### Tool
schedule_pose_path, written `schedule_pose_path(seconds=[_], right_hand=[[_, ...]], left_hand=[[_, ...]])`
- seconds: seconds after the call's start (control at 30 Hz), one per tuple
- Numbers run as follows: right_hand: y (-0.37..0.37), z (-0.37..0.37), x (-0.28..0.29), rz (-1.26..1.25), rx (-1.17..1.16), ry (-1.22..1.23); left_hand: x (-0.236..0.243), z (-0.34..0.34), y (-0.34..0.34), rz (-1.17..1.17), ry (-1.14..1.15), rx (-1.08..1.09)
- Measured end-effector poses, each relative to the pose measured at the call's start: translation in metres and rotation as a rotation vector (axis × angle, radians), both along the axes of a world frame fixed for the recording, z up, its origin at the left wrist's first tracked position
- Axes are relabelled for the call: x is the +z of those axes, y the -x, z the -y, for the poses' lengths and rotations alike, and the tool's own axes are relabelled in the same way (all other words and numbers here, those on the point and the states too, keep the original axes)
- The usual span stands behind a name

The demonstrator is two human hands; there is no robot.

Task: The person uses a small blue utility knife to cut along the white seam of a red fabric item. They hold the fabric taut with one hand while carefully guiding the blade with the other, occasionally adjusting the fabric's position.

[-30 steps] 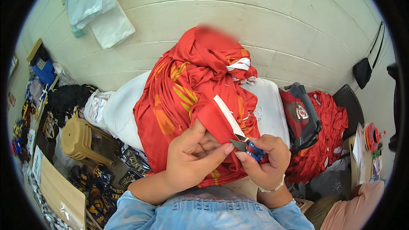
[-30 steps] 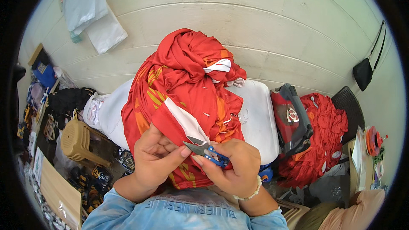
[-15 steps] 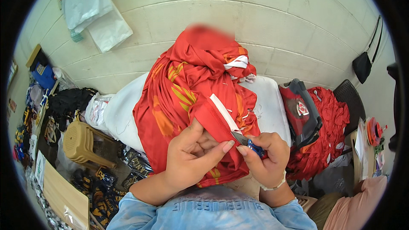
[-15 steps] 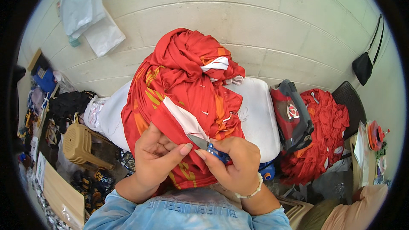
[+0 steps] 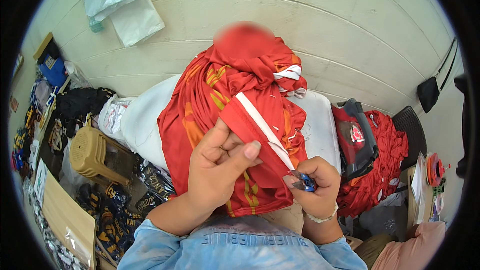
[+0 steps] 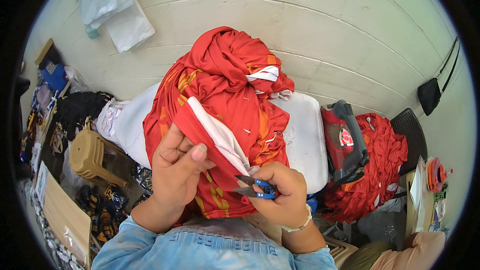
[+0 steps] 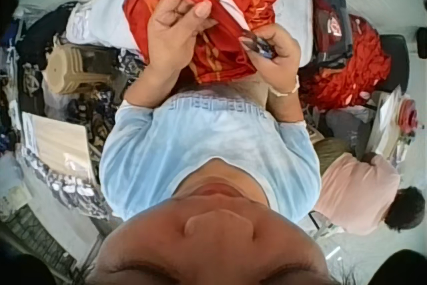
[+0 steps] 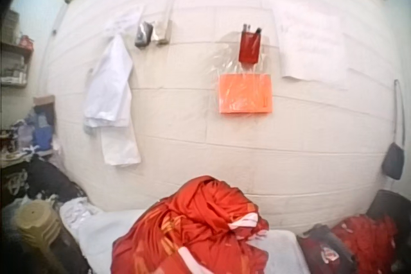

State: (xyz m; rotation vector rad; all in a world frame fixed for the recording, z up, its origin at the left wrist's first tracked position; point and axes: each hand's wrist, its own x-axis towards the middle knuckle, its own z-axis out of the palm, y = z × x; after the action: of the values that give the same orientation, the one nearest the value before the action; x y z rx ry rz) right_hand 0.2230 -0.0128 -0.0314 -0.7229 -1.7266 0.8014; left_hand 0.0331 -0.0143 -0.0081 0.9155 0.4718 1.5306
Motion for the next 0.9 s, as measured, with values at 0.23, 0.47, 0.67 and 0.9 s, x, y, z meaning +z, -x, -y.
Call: schedule_pose_path(seconds=[0.23, 0.47, 0.67, 0.9], right_hand=[[0.009, 0.0, 0.003, -0.081, -0.05, -0.004], [0.009, 0.006, 0.007, 0.092, -0.25, -0.242], [0.01, 0.004, 0.01, 0.14, -0.291, -0.319], [0.012, 0.003, 0.009, 0.101, -0.287, -0.329]], left_hand=[[0.001, -0.004, 0.003, -0.183, -0.141, 0.015], [-0.003, -0.003, 0.001, -0.198, -0.239, -0.028], [-0.001, -0.002, 0.003, -0.248, -0.256, -0.066], [-0.004, 0.001, -0.001, -0.288, -0.255, -0.107]])
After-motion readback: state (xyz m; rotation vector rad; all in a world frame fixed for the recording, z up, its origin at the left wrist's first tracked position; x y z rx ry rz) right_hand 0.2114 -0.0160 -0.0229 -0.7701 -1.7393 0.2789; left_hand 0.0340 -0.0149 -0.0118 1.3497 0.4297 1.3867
